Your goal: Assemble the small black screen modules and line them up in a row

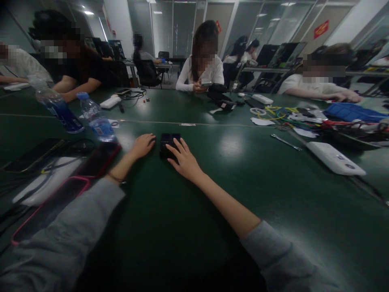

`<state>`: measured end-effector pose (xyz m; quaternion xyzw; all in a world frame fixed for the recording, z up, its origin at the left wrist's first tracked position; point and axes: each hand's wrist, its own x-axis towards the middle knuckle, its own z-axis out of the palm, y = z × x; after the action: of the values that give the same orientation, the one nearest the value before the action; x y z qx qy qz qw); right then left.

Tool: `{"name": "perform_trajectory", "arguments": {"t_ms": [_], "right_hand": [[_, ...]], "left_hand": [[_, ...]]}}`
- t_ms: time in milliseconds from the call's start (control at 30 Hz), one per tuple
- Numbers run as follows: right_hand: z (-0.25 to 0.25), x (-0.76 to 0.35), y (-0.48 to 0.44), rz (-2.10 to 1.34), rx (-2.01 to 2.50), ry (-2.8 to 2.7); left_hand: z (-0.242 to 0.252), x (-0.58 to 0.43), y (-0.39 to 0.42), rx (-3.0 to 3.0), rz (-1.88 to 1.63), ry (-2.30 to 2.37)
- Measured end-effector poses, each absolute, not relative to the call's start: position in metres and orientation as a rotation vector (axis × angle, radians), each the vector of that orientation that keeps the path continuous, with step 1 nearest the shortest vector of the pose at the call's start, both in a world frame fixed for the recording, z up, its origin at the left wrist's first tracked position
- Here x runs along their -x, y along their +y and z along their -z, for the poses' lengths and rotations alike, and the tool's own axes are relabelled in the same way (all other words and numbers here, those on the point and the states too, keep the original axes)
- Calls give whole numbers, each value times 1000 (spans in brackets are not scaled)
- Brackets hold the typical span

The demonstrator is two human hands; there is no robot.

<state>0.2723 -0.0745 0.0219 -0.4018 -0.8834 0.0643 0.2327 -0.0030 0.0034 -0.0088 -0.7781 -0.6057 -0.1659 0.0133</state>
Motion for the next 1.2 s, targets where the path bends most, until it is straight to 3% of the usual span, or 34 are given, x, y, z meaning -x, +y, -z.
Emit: {"name": "perform_trajectory", "arguments": {"t_ms": [1200], "right_hand": [[-17, -274, -70, -220, 930, -2461]], "left_hand": [[1, -1, -3, 2427, 504, -1916]]}}
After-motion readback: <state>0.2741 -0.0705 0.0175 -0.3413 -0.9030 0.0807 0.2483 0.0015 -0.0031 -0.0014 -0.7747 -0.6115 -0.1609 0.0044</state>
